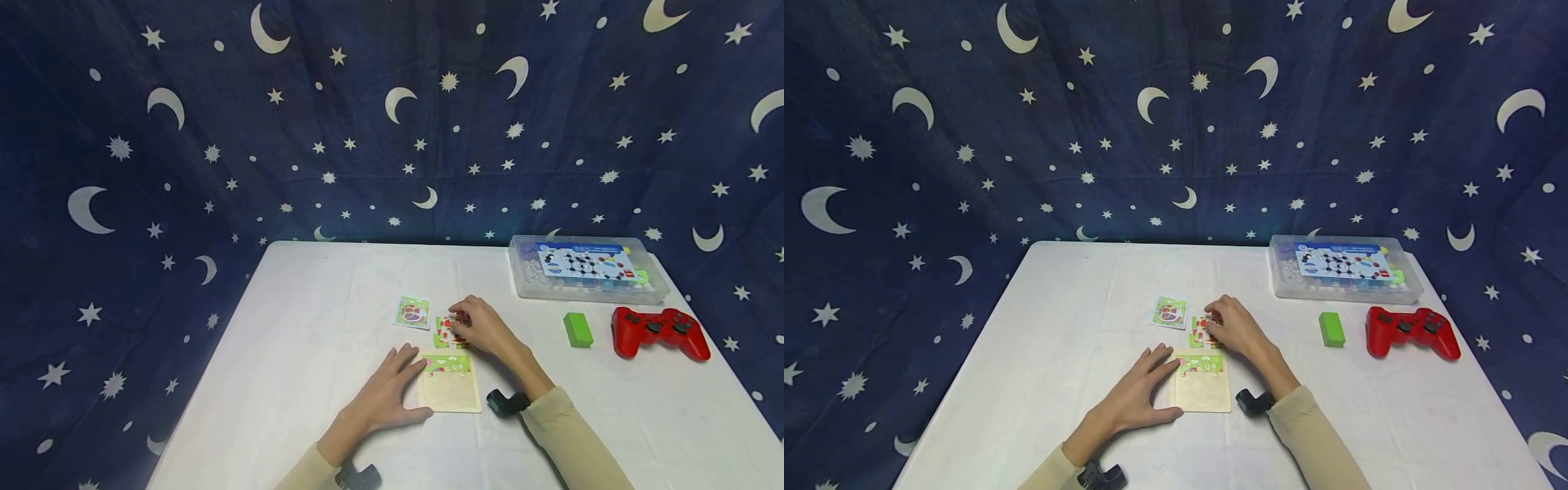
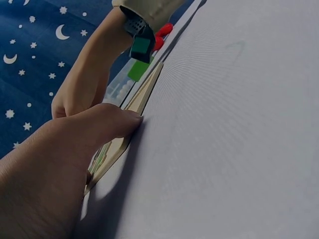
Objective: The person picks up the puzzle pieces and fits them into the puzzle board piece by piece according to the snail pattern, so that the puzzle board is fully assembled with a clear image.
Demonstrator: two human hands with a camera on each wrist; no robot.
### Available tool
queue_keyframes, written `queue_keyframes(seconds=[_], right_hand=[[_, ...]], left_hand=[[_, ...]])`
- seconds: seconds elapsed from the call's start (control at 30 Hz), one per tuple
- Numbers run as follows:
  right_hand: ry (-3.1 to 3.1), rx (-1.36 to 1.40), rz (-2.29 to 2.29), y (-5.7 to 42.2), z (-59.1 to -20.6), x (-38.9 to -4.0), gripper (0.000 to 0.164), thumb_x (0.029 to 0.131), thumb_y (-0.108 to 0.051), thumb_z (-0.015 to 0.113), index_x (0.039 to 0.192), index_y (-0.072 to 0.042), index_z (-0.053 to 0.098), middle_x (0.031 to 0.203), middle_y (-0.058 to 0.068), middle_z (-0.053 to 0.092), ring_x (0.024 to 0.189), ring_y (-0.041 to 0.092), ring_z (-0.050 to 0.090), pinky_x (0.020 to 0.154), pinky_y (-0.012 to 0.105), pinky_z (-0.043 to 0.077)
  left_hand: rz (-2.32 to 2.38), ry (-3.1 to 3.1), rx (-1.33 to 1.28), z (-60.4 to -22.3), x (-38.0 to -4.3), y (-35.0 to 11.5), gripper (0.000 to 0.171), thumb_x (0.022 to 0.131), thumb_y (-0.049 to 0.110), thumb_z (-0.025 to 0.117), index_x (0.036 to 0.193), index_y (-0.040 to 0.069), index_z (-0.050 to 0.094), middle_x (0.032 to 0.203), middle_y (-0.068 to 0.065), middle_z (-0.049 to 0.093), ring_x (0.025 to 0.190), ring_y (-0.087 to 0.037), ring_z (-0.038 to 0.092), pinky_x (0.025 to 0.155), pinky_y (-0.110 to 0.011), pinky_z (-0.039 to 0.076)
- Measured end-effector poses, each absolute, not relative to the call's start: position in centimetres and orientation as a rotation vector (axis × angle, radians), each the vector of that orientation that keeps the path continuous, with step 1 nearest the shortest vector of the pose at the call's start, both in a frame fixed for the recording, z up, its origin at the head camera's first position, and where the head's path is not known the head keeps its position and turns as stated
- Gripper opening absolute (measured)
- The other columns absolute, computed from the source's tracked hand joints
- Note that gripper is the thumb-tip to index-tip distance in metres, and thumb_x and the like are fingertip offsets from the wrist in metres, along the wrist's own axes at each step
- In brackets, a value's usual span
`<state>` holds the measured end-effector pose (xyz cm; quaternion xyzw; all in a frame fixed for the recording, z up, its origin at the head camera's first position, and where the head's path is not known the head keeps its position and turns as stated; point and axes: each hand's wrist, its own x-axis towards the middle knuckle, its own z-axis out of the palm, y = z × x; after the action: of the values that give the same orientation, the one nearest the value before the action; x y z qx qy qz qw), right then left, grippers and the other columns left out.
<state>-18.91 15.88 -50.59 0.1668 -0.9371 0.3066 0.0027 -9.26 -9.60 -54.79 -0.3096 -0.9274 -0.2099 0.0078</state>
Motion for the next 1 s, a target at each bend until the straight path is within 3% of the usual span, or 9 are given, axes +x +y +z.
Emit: queue_keyframes(seconds=[0.53, 1.0], right_hand=[[-3.002, 0.626, 0.794, 15.4, -51.5, -20.2, 0.027, 0.087, -0.021, 0.077, 0.111, -0.008, 0.076, 0.104, 0.004, 0.062, 0.095, 0.020, 0.051, 0.083, 0.038, 0.048], [-3.037, 0.538, 0.936, 15.0, -51.4, -21.1, 0.023, 0.084, -0.020, 0.077, 0.101, -0.007, 0.068, 0.105, 0.009, 0.060, 0.101, 0.025, 0.050, 0.089, 0.042, 0.048]], left_hand=[[-0.650, -2.895, -0.984, -54.8, -9.4, -9.5, 0.083, 0.080, 0.066, 0.068, 0.147, 0.020, 0.052, 0.158, -0.003, 0.040, 0.153, -0.023, 0.029, 0.129, -0.038, 0.022], [-0.647, -2.900, -0.975, -54.7, -9.4, -9.6, 0.084, 0.079, 0.066, 0.068, 0.147, 0.020, 0.051, 0.158, -0.002, 0.040, 0.154, -0.022, 0.029, 0.129, -0.038, 0.022]])
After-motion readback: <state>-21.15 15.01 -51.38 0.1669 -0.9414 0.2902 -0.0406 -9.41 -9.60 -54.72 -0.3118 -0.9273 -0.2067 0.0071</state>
